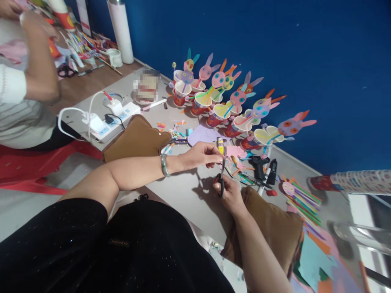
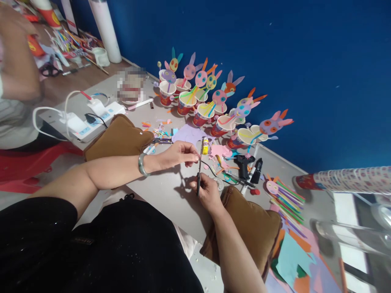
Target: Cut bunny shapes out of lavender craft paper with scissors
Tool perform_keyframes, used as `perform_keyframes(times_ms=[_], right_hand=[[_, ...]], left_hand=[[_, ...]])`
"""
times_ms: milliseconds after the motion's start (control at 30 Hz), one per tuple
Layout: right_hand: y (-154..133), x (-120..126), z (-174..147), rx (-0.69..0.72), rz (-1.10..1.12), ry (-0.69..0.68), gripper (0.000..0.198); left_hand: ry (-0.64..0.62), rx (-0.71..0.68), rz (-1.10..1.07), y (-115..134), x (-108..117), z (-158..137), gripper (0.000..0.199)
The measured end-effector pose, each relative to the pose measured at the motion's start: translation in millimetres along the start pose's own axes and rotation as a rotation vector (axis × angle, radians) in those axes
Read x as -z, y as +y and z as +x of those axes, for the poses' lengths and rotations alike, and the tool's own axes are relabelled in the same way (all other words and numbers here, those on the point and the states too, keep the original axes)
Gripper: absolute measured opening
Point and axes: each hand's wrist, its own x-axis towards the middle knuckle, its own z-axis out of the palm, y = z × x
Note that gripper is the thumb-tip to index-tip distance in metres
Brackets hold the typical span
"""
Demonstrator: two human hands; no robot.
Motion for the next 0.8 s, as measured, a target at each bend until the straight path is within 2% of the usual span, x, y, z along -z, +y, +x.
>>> perform_keyframes(times_ms=[800], right_hand=[[-4.2,-0.1,-2.1,-0.009,0.015,0.013,0.053]], left_hand=[[0.012,-0.023,0.026,1.6,0.8,-0.3,0.01]])
